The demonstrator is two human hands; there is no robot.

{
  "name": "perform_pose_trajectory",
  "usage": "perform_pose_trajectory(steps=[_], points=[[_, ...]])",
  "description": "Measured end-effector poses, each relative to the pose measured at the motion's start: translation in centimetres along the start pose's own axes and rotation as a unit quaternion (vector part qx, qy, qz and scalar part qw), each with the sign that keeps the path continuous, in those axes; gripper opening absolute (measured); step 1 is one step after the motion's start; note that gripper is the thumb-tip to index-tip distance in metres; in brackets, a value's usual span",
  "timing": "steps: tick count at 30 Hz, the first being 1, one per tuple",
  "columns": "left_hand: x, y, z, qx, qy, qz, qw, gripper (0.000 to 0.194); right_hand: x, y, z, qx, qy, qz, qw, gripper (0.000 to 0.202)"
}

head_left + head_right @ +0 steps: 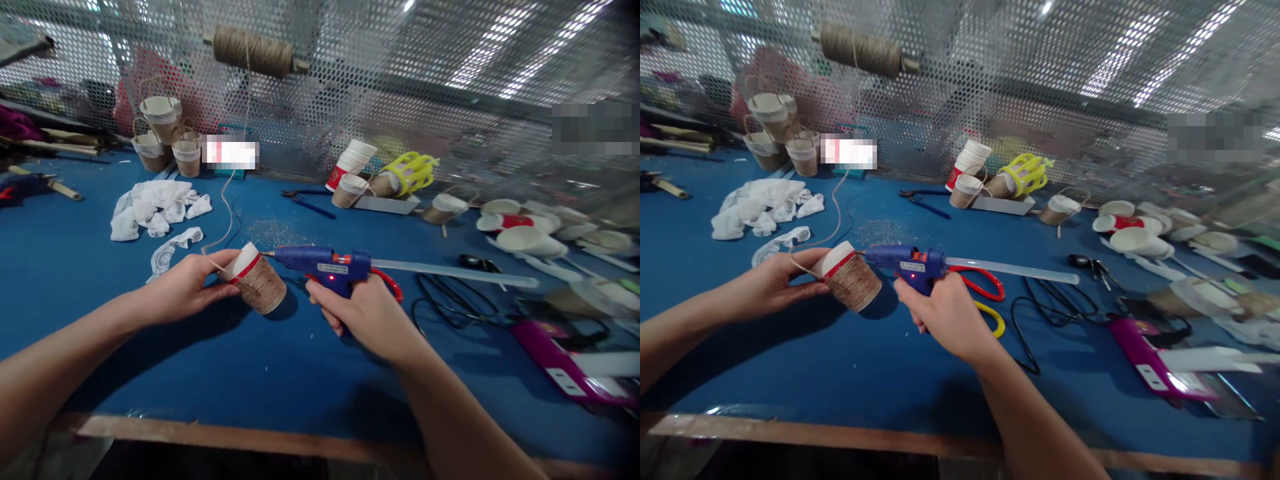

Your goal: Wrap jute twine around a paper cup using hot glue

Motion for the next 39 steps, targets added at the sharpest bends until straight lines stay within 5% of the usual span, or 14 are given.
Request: perform_pose_trajectory(steps=[10,17,25,28,31,35,39], points=[[-0.1,0.2,0.2,0.021,0.013,0.005,1.0,0.029,0.2,1.9,2.9,0.049,0.154,0.008,0.987,0.024],[-0.2,0.3,0.3,0.035,-0.002,0.008,0.999,0.027,-4.4,5.5,5.7,0.113,-0.01,0.167,0.979,0.022],[-0.3,0.3,0.4,0.041,-0.002,0.021,0.999,0.017,-5.1,9.4,7.9,0.174,-0.207,0.159,0.949,0.029],[-0.3,0.3,0.5,0.036,-0.009,0.02,0.999,0.015,-5.1,9.1,6.4,0.147,-0.248,0.183,0.94,0.026],[-0.3,0.3,0.5,0.033,-0.013,0.02,0.999,0.014,-4.3,7.4,2.2,0.063,-0.259,0.202,0.942,0.023],[-0.2,0.3,0.6,0.033,-0.025,0.023,0.999,0.016,0.6,3.9,-5.1,-0.143,-0.164,0.084,0.972,0.027],[-0.2,0.3,0.6,0.042,-0.033,0.03,0.998,0.02,3.7,1.0,-9.5,-0.285,-0.17,0.053,0.942,0.016]])
Point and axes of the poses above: each hand's wrist, its own y-axis towards the middle knuckle, its own x-axis out of the palm, z = x × y, the point moved 9 cm from there along y, towards the middle knuckle, and after that the axes turned 1 degree about z, right-handed, at the moved point
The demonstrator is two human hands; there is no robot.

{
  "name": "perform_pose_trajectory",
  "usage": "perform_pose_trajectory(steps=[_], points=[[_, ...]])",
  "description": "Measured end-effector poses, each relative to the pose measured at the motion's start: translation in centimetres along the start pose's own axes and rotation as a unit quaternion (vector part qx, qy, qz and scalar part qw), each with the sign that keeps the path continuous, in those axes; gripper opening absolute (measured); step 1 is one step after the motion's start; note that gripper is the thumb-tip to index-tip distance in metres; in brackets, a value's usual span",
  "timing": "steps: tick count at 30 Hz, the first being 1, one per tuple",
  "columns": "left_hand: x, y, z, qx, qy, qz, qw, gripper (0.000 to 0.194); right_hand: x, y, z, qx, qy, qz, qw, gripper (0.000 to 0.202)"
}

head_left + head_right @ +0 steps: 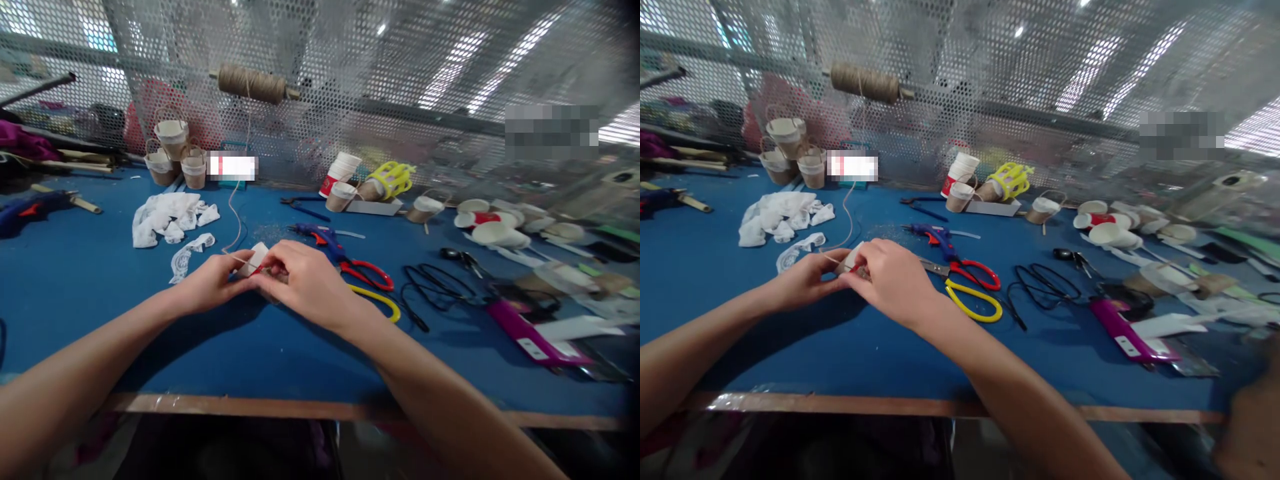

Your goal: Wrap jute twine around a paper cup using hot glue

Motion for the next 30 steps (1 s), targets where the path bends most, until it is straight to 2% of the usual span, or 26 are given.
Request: perform_pose_trajectory(steps=[3,7,12,17,30], points=[[-0.3,-0.1,-0.5,-0.02,0.01,0.018,1.0,0.023,-0.1,0.3,0.4,0.024,0.013,0.022,0.999,0.014],[0.0,-0.2,-0.7,-0.038,-0.017,0.002,0.999,0.021,-0.8,0.5,2.1,0.077,0.106,0.039,0.991,0.007],[0.2,-0.3,-0.1,-0.051,-0.137,0.0,0.989,0.016,-1.7,-0.5,3.4,0.124,0.177,0.068,0.974,0.006],[0.8,-0.4,0.4,-0.068,-0.234,-0.022,0.97,0.011,-1.9,-1.6,4.1,0.14,0.204,0.075,0.966,0.011],[1.2,-0.8,1.5,-0.057,-0.25,-0.057,0.965,0.005,-1.1,-3.4,5.9,0.193,0.255,0.088,0.943,0.01]])
Point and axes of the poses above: each hand's wrist, its own y-axis towards the middle knuckle, its own x-axis out of the palm, z = x × y, the point moved 9 cm from there along y, towards the middle knuckle, and after that the axes turned 1 degree about z, right-handed, at the moved point
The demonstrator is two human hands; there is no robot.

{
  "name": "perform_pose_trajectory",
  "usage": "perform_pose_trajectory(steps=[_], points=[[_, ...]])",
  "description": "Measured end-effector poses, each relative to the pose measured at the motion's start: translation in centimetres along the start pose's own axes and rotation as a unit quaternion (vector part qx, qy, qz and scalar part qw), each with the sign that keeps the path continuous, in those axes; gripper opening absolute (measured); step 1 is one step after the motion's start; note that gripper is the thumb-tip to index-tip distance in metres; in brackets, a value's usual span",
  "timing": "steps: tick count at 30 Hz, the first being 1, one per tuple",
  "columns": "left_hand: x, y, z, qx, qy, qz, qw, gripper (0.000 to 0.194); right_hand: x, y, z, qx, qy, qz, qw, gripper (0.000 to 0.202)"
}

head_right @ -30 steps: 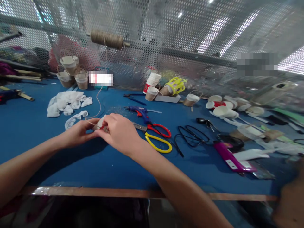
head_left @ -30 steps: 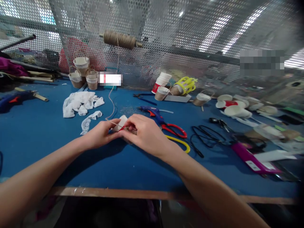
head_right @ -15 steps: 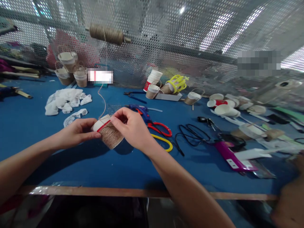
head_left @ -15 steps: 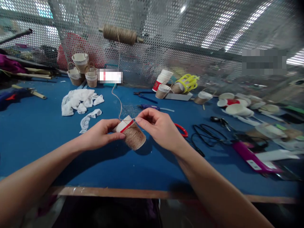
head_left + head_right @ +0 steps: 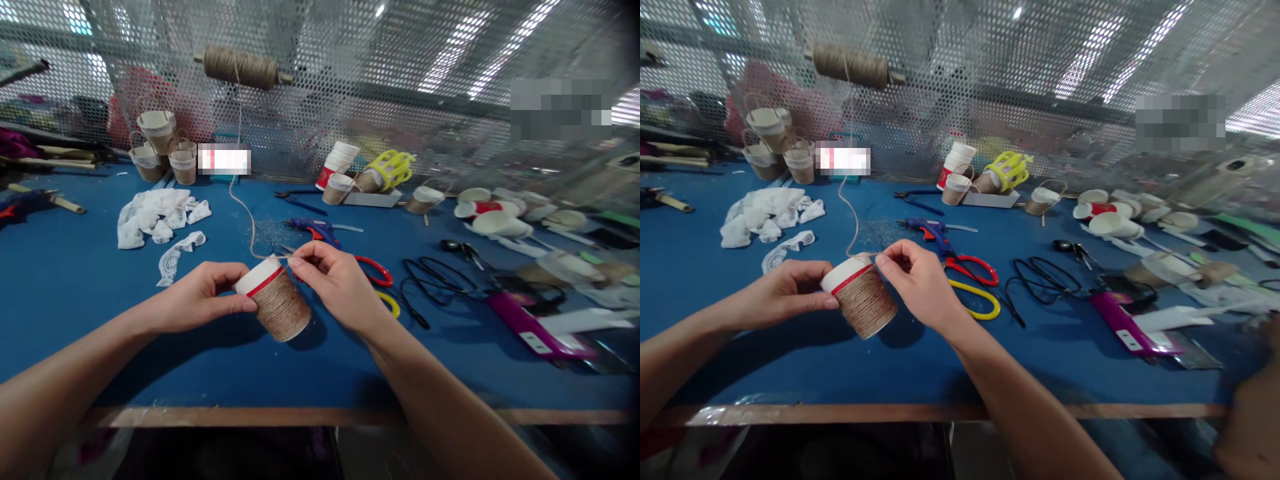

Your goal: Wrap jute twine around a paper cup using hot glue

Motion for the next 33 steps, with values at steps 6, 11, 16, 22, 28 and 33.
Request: perform_pose_trajectory(steps=[6,11,16,22,28,33], points=[[0.0,-0.2,-0.1,-0.014,0.041,-0.002,0.999,0.007,0.2,-0.5,0.5,0.005,0.011,-0.005,1.0,0.011],[0.0,-0.3,-0.6,-0.036,0.06,-0.007,0.998,0.01,0.0,-0.7,0.4,0.002,0.021,0.001,1.0,0.01],[-0.1,-0.1,-0.8,-0.039,0.077,-0.007,0.996,0.011,-0.7,-1.0,-0.6,-0.025,0.024,0.027,0.999,0.008],[-0.1,-0.1,-0.4,-0.028,0.101,-0.01,0.994,0.011,-1.0,-1.5,-1.5,-0.037,0.022,0.042,0.998,0.007],[0.0,-0.2,-0.3,-0.027,0.099,-0.015,0.995,0.012,-0.8,-1.2,-0.6,-0.019,0.022,0.034,0.999,0.008],[0.2,-0.2,0.0,-0.02,0.093,-0.021,0.995,0.013,-0.4,-0.9,0.0,-0.005,0.034,0.015,0.999,0.008]])
Point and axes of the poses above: each hand's wrist, its own y-axis towards the middle knuckle, its own x-axis out of the palm, z = x × y, the point moved 9 cm from there along y, towards the middle knuckle, and after that the axes turned 1 degree about z, right-handed, at the moved point
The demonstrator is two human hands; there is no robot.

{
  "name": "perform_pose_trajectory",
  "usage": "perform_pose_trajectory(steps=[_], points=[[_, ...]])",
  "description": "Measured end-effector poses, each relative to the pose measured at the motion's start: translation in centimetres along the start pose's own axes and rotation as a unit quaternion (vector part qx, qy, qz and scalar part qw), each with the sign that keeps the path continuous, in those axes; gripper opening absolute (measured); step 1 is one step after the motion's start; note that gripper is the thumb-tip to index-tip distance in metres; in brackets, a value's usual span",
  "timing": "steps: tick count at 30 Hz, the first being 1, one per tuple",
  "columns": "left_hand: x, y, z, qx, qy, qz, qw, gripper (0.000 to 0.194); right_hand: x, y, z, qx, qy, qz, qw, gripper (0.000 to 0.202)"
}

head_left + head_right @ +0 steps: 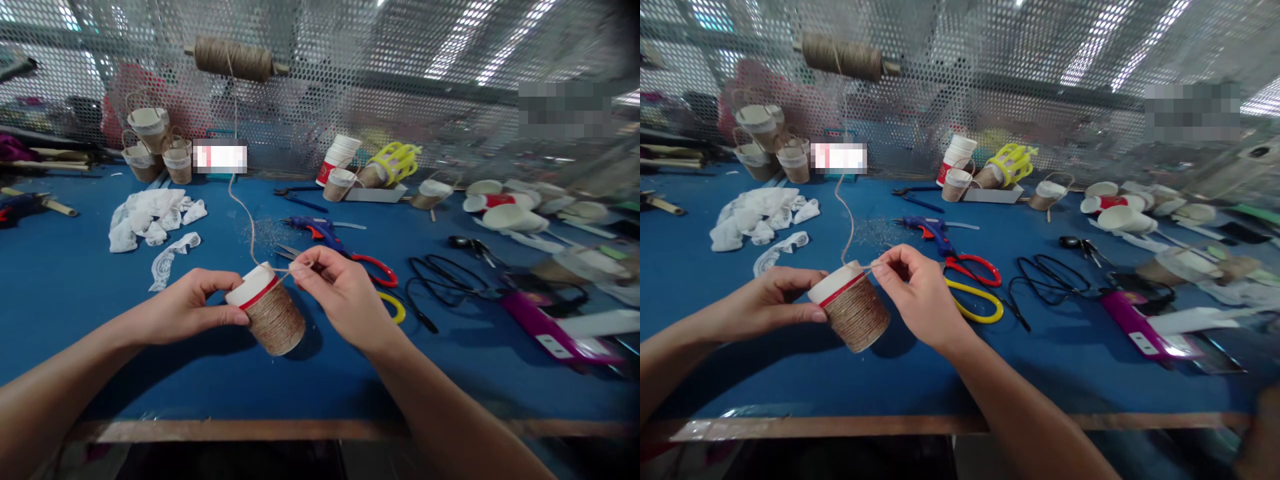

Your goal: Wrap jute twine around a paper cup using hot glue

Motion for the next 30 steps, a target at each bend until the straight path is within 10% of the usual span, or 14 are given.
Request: perform_pose_trajectory(steps=[30], points=[[-0.2,-0.3,1.1,0.062,-0.028,-0.011,0.998,0.003,0.8,0.0,1.3,0.044,0.011,-0.014,0.999,0.016]])
Point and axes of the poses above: each hand's wrist, its own y-axis towards the middle knuckle, its own x-axis out of the palm, z = x × y, the point moved 9 cm from there along y, towards the middle knuckle, and after that the axes turned 1 degree about z, right-handed, at the moved point
